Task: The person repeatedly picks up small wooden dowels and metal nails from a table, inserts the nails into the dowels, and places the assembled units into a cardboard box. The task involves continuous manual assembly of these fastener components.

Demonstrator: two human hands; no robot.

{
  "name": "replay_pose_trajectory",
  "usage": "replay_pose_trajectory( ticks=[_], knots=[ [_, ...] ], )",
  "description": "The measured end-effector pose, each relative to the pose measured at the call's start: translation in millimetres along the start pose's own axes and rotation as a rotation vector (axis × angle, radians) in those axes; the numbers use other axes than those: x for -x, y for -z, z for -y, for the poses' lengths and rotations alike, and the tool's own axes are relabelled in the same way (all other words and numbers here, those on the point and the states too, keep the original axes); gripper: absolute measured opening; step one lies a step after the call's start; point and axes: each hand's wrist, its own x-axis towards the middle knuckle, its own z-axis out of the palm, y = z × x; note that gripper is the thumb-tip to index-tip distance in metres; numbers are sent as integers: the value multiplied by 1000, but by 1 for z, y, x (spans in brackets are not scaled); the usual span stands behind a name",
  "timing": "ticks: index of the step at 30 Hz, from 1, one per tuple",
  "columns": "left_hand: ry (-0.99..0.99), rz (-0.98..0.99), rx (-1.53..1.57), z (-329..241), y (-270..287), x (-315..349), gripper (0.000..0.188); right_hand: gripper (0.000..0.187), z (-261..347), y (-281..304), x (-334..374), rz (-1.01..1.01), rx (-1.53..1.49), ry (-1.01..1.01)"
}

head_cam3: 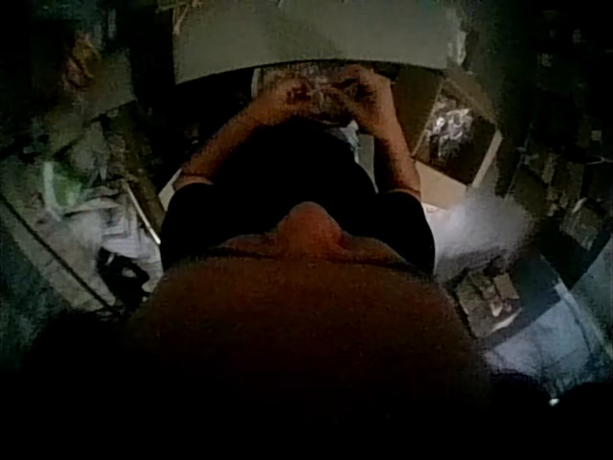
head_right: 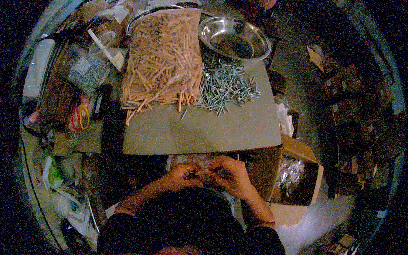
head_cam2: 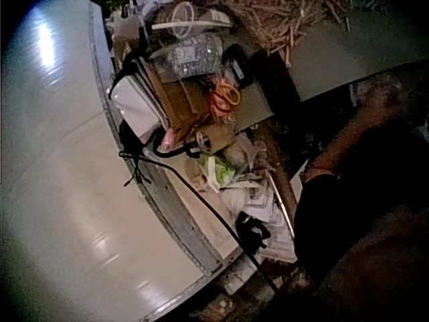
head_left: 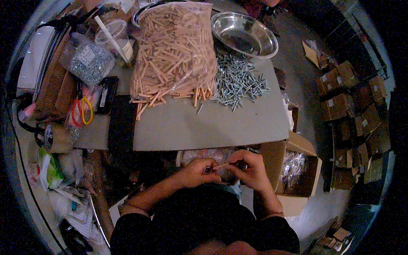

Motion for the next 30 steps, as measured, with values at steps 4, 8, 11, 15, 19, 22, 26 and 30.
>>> replay_pose_trajectory(
  ticks=[4,8,11,15,19,22,26,30],
  knots=[
    [35,72,-152,-19,1,-4,40,18,-2,-3,-5,242,139,33],
    [-188,-100,-27,0,-12,-7,37,18,12,-10,-19,374,273,192],
    [-186,-142,23,-2,-9,-4,30,22,14,6,-39,579,164,143],
    [-99,-39,128,6,-3,-7,23,27,-32,26,-80,-37,425,66],
    [-198,2,186,15,-6,-11,26,23,-42,32,-107,-187,663,119],
    [-102,-65,241,7,-6,-6,31,19,-40,24,-96,-236,259,-144],
    [-35,-56,291,17,-6,-5,34,18,-51,14,-61,-285,363,-12],
    [-34,-27,250,4,0,-6,34,25,-38,11,-48,-401,442,32]
  ],
)
